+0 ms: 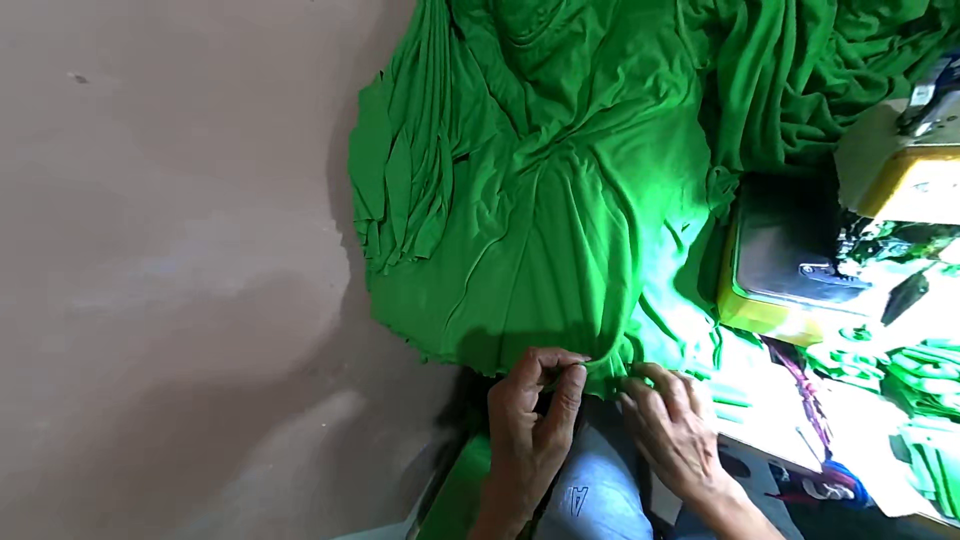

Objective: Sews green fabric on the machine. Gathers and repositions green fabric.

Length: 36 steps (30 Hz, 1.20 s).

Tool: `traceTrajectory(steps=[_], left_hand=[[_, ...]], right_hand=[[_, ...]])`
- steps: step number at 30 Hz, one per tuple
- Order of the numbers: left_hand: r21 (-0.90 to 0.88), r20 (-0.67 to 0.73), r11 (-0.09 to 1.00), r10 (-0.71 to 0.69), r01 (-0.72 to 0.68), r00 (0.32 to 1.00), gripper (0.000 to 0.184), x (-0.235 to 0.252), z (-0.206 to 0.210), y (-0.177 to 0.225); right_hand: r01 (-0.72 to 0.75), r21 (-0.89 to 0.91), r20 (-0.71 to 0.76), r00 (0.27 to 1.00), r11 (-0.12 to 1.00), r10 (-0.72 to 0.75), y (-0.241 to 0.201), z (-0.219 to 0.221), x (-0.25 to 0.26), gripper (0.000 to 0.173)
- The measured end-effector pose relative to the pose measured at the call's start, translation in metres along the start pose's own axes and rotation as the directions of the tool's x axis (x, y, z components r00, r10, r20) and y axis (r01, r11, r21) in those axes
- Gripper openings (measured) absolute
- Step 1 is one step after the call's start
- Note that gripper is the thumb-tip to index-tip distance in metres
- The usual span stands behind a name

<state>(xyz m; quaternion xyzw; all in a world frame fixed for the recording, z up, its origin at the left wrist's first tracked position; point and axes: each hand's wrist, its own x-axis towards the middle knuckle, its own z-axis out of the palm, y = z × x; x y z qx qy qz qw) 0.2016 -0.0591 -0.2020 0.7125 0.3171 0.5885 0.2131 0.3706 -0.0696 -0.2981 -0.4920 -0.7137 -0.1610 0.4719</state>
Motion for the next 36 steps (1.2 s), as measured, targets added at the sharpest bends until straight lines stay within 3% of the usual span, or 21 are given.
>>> traceTrajectory(steps=[3, 6, 7, 11, 14, 19, 22, 26, 30, 33, 36], left_hand=[[0.178, -0.185, 0.983, -0.016, 0.049, 0.983, 0.011, 0.008, -0.024, -0.015], [0.264, -0.32, 0.894, -0.272, 0.361, 0.908, 0.034, 0.012, -0.062, -0.046], [0.29, -0.331, 0.874, -0.29, 0.39, 0.898, 0.039, 0.01, -0.067, -0.054], [0.461, -0.314, 0.871, -0.02, 0.171, 0.949, 0.026, -0.008, -0.063, -0.07], [0.502, -0.283, 0.864, 0.133, 0.029, 0.95, 0.019, -0.01, -0.048, -0.075], [0.599, -0.24, 0.797, 0.092, 0.073, 0.966, 0.031, 0.009, -0.04, -0.095], [0.515, -0.229, 0.845, -0.027, 0.145, 0.973, 0.02, 0.022, -0.04, -0.103], [0.165, -0.28, 0.948, -0.221, 0.273, 0.934, 0.017, 0.047, -0.056, -0.073], [0.096, -0.209, 0.982, -0.14, 0.162, 0.968, 0.017, 0.077, -0.074, -0.024], [0.128, -0.187, 0.989, 0.094, -0.071, 0.978, 0.012, 0.103, -0.082, 0.011], [0.145, -0.232, 0.949, 0.306, -0.278, 0.923, 0.009, 0.129, -0.087, 0.045]], right_hand=[[0.037, -0.062, -0.015, 0.999, 0.997, -0.038, 0.0, 0.014, -0.005, 0.014], [0.028, -0.069, 0.008, 1.0, 0.997, -0.028, -0.002, 0.013, -0.013, 0.015], [0.022, -0.065, 0.016, 1.0, 0.998, -0.021, -0.001, 0.012, -0.014, 0.016], [-0.005, -0.024, 0.037, 0.999, 1.0, 0.006, -0.002, 0.009, -0.015, 0.017], [0.004, -0.018, 0.04, 0.999, 1.0, -0.003, -0.005, 0.007, -0.012, 0.016], [-0.006, -0.02, 0.073, 0.997, 1.0, 0.008, -0.01, 0.004, -0.011, 0.016], [-0.01, -0.02, 0.081, 0.997, 1.0, 0.011, -0.012, 0.002, -0.011, 0.016], [0.012, 0.003, 0.068, 0.998, 1.0, -0.012, -0.009, 0.001, -0.011, 0.015], [0.047, -0.012, 0.08, 0.996, 0.999, -0.046, -0.004, 0.003, -0.005, 0.016], [0.099, -0.082, 0.129, 0.988, 0.992, -0.088, -0.001, 0.008, -0.004, 0.022], [0.158, -0.076, 0.106, 0.983, 0.985, -0.15, 0.007, 0.017, -0.007, 0.015]])
